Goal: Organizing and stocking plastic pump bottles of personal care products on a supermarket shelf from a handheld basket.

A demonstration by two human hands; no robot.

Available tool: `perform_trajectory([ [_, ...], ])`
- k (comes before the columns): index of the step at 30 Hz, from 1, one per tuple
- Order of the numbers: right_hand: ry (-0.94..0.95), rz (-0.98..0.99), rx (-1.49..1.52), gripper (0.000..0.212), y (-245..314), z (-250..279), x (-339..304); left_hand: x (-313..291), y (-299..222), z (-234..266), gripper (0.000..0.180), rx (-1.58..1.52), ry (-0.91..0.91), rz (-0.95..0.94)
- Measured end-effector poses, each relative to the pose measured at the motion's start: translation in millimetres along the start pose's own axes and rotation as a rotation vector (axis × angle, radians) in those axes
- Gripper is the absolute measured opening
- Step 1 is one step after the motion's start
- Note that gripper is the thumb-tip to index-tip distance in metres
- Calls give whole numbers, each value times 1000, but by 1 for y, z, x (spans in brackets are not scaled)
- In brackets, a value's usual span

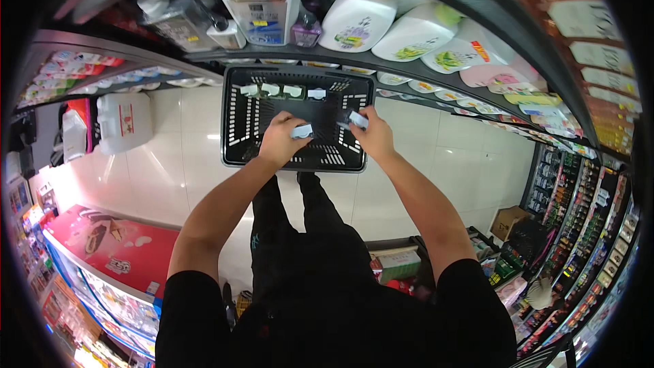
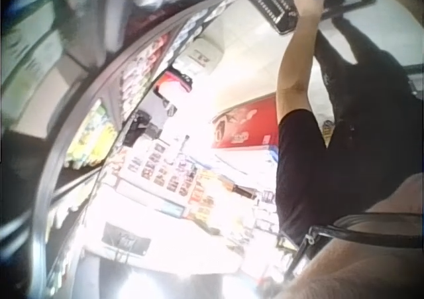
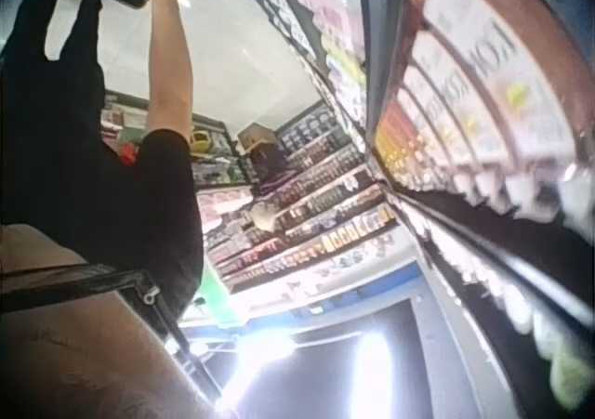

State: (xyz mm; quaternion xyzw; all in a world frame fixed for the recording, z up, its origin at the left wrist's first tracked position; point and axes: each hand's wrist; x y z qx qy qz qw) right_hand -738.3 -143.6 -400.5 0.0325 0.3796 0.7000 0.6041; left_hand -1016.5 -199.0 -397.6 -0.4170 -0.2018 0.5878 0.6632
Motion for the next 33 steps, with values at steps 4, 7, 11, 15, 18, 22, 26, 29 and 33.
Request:
perform_trajectory([
  [4, 21, 9, -106, 31, -2, -17, 40, 8, 38, -26, 39, 40, 29, -9],
  [7, 31, 68, -191, 25, -8, -32, 71, 20, 62, -40, 39, -24, 38, 11],
  [11, 37, 108, -264, 20, -24, -53, 95, 32, 85, -52, 38, 41, 73, 57],
  [15, 62, 99, -284, 21, -40, -69, 113, 27, 114, -43, 42, 68, 40, 154],
  [18, 27, 100, -290, 23, -41, -75, 116, 23, 127, -23, 37, 144, 24, 186],
  [22, -95, 78, -274, 19, -24, -76, 125, 26, 149, 2, 38, 296, -82, 138],
  [26, -124, 43, -298, 17, -21, -77, 124, 30, 161, 7, 36, 375, -178, 183],
  [29, -141, 45, -311, 17, -21, -81, 121, 31, 163, 7, 35, 395, -175, 227],
  [33, -106, 54, -319, 19, -23, -92, 113, 32, 164, 7, 33, 419, -163, 186],
])
Point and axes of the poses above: each hand's wrist, its own x-axis towards the middle knuckle, its own z-axis out of the back of the hand, y = z × x, and after that the axes turned 12 degrees about y, right-handed
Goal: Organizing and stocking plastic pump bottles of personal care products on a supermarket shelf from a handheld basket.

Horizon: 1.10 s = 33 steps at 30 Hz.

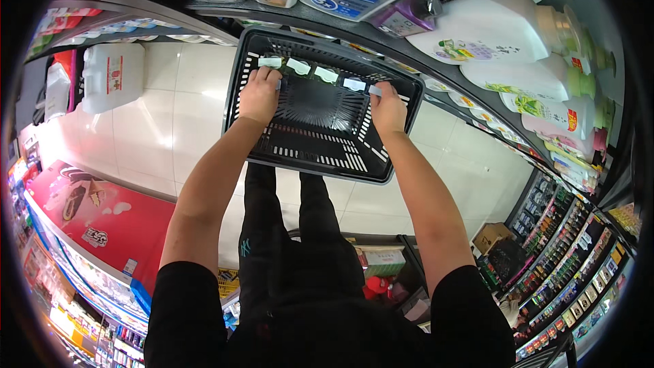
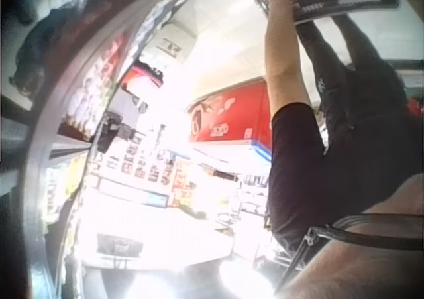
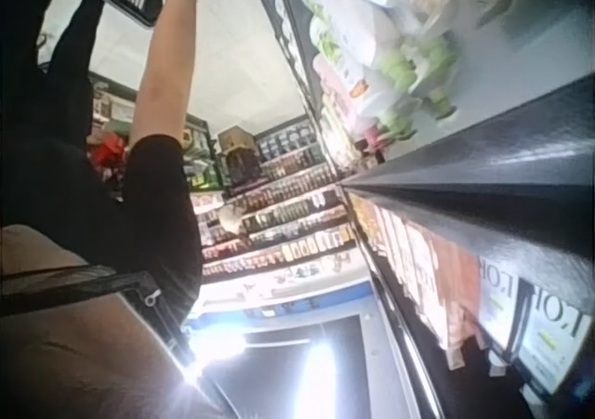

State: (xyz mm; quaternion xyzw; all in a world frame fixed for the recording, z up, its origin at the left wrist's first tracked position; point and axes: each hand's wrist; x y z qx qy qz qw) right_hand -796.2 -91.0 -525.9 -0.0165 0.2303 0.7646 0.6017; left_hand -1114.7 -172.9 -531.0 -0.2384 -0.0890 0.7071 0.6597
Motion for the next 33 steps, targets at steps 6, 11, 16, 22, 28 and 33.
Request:
perform_trajectory([
  [6, 48, -42, 53, 30, 4, 4, 4, 10, -1, 13, 36, -70, 39, 79],
  [11, -64, -21, 109, 51, 33, 41, -12, -10, -7, 43, 46, -191, 0, 76],
  [16, -112, 27, 363, 42, 71, 83, -78, -78, -56, 73, 40, -292, -66, 76],
  [22, -153, 293, 668, 25, 125, 157, -166, -121, -112, 146, 17, -828, 84, -8],
  [28, -282, 455, 676, 23, 169, 245, -154, -93, -162, 302, 10, -941, -216, -302],
  [33, -380, 661, 699, 27, 246, 372, -135, -82, -190, 445, 17, -868, -447, -641],
])
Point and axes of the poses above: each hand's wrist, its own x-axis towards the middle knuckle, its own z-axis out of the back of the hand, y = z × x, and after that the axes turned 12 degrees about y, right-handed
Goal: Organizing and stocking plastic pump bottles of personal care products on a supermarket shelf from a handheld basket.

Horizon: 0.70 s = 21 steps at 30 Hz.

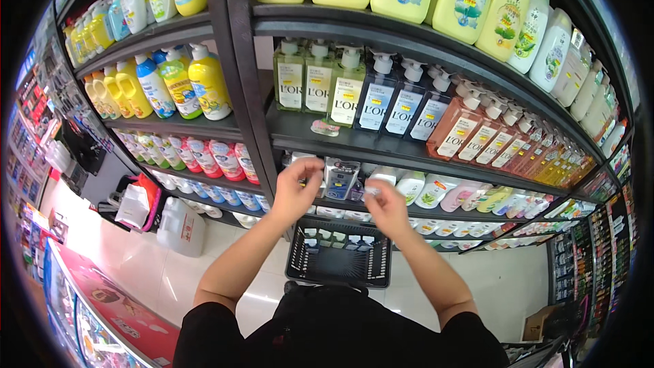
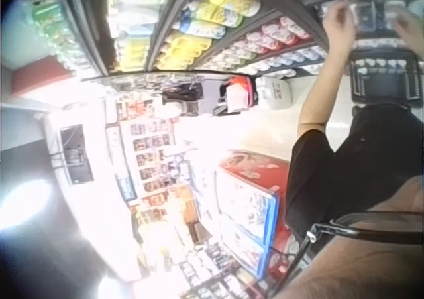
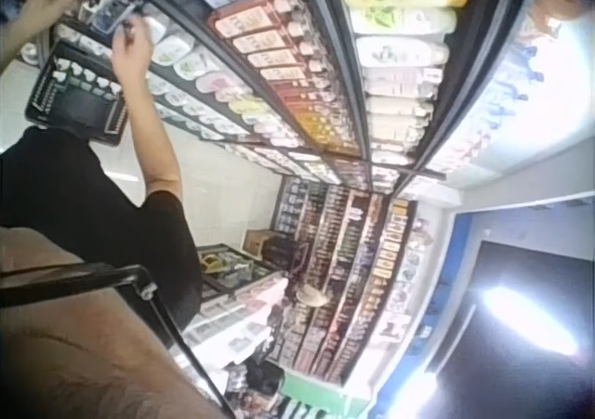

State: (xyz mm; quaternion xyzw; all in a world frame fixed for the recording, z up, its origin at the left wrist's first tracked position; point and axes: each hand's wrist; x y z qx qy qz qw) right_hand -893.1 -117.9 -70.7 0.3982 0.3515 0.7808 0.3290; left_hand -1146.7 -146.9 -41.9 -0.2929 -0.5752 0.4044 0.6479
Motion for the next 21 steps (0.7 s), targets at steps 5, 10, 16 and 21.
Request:
perform_trajectory([
  [5, -75, 158, -68, 33, 86, 27, 88, 60, -25, 50, 47, 30, -14, 162],
  [10, -174, 216, -242, 44, 134, 28, 154, 103, -37, 64, 80, -42, -87, 73],
  [16, -257, 199, -454, 51, 143, 32, 198, 133, -64, 62, 79, 116, 101, 80],
  [21, -181, 156, -715, 51, 140, 29, 231, 173, -51, 67, 72, 185, 46, 18],
])
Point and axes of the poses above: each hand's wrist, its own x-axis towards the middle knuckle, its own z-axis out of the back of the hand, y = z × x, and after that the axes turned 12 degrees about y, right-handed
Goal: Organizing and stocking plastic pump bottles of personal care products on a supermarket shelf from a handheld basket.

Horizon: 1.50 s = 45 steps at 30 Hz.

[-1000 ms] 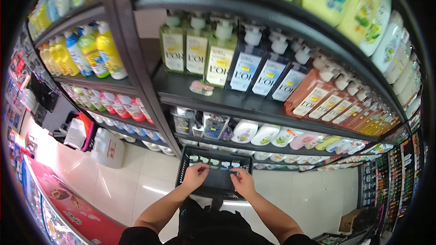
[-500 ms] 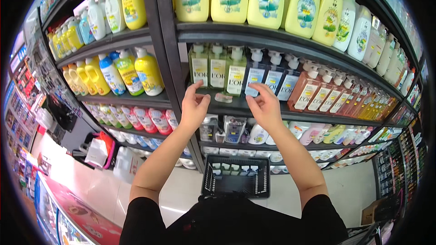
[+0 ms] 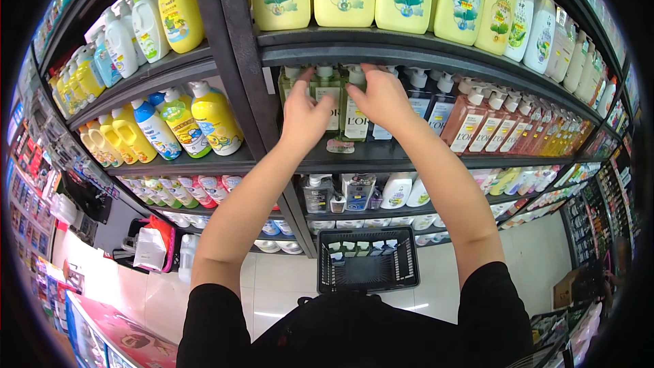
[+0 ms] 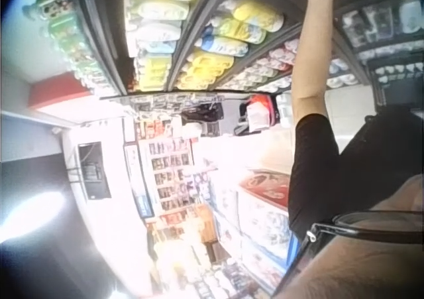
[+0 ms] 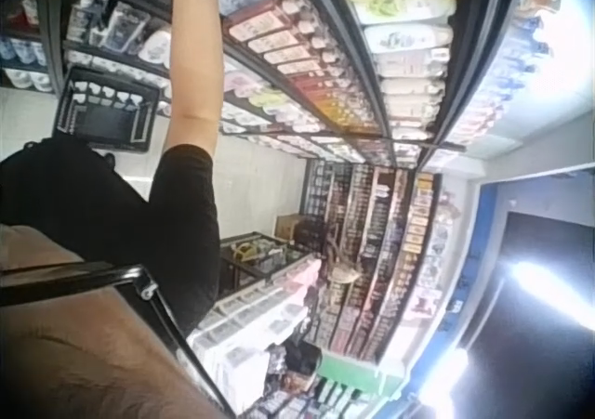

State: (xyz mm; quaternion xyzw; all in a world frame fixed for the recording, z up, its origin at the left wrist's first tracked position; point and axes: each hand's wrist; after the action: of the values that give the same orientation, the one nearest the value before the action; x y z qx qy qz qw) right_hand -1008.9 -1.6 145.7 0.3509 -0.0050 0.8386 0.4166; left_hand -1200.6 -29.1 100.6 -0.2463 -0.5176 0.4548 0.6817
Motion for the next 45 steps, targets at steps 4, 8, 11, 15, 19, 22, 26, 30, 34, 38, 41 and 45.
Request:
perform_trajectory([
  [4, 118, -6, -80, 53, -2, -1, 5, 29, 4, -3, 67, 301, -184, -173],
  [8, 105, 41, -139, 55, -2, 12, 3, 38, -5, -14, 65, 170, -87, 54],
  [11, 163, -11, -57, 58, 4, 18, 1, 50, 16, -17, 63, 125, -132, 47],
  [15, 224, 6, 149, 70, 0, 22, -8, 47, 16, -13, 55, 200, -149, -14],
  [19, 194, -32, 280, 86, -11, 14, -13, 31, 1, -4, 53, 239, -116, -21],
  [22, 247, -31, 355, 95, -15, 13, -21, 23, -13, 3, 55, 312, -34, 60],
  [26, 175, -52, 366, 91, -17, 10, -32, 15, -5, -4, 56, 326, -80, 44],
  [30, 187, 7, 223, 62, -18, 8, -30, 12, -5, -1, 71, 190, -96, 10],
  [34, 242, 17, 291, 59, -24, -3, -42, 0, -11, 3, 73, 297, -10, 13],
  [38, 198, 172, 328, 60, -27, 4, -61, -8, -24, 9, 50, 519, 84, 80],
  [41, 279, 144, 338, 60, -25, 23, -70, -15, -21, 0, 41, 769, -60, -197],
  [45, 186, 146, 574, 61, -40, 31, -86, -24, -24, -15, 38, 843, -148, -465],
])
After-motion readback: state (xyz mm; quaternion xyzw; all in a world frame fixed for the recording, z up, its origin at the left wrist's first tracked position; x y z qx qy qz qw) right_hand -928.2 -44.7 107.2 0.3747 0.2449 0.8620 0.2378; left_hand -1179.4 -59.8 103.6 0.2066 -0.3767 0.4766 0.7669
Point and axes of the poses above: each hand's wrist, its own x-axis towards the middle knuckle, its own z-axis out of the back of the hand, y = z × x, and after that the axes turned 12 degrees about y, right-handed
